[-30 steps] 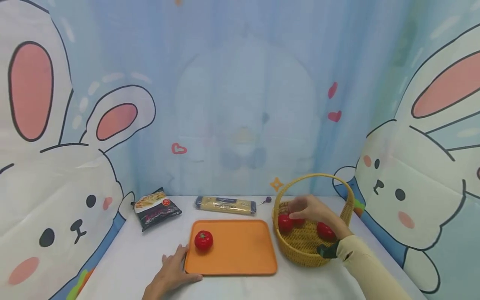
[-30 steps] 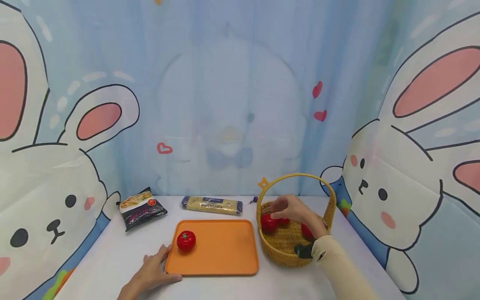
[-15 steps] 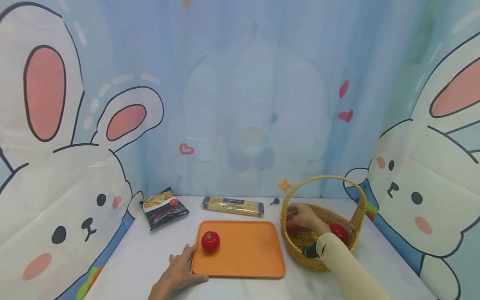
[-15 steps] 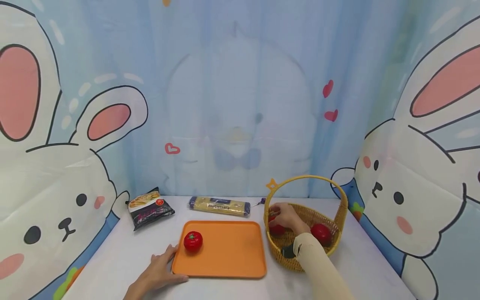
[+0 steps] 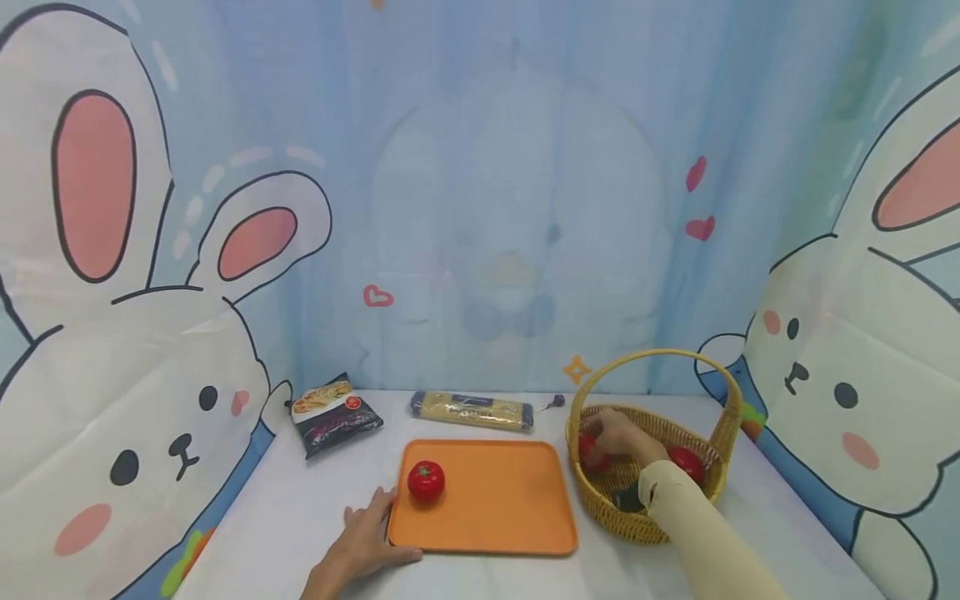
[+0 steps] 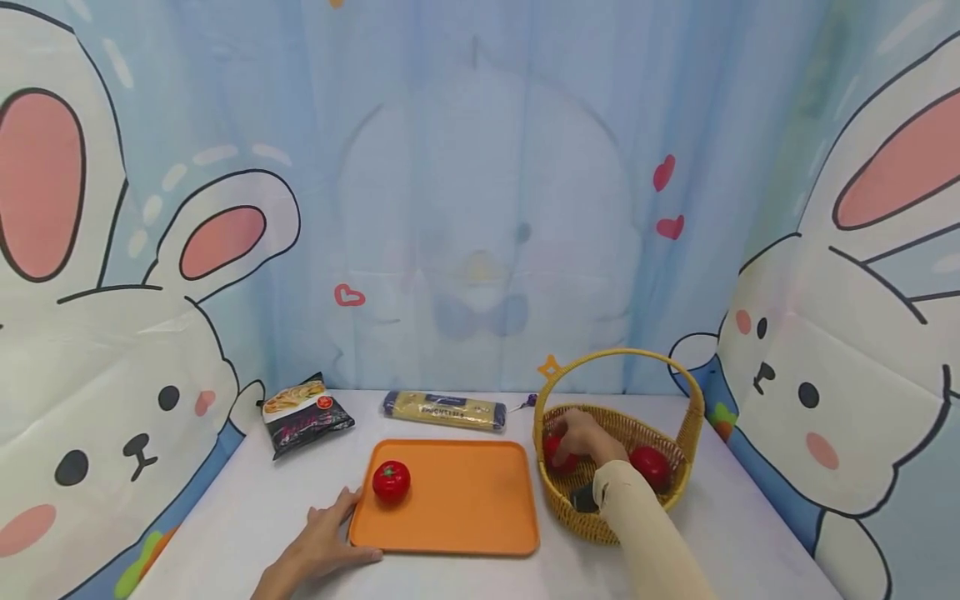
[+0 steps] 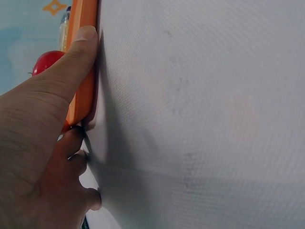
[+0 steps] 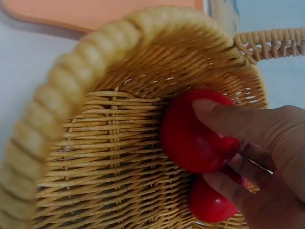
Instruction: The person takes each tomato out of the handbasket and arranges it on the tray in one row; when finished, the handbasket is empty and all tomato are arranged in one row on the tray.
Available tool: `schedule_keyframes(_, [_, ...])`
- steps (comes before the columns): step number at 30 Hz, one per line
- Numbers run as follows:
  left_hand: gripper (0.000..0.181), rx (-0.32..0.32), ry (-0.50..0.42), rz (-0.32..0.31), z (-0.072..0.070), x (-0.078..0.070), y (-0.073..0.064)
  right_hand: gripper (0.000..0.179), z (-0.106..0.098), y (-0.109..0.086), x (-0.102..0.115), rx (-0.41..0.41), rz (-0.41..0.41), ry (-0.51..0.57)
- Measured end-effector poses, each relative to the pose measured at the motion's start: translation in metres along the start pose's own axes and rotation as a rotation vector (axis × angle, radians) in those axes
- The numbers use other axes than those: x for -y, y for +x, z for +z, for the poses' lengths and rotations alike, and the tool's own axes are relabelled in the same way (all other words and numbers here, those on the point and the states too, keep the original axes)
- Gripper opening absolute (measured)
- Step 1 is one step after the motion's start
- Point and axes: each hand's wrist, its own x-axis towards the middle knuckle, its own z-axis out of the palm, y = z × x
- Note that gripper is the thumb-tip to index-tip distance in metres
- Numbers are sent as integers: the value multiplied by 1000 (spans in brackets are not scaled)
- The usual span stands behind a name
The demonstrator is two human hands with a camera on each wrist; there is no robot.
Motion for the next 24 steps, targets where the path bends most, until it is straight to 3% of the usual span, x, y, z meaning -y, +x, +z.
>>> schedule_keyframes(10, [107, -11, 6, 38, 1, 1, 0, 51, 0, -5, 0, 41, 18, -26])
schedule_keyframes(18, [108, -6, -3, 69, 0, 1, -1, 63, -4, -16, -13, 53, 53, 34])
schedule_keyframes(24, [106, -12, 11, 54, -1, -1, -1, 63, -6, -22, -18, 43, 86, 12])
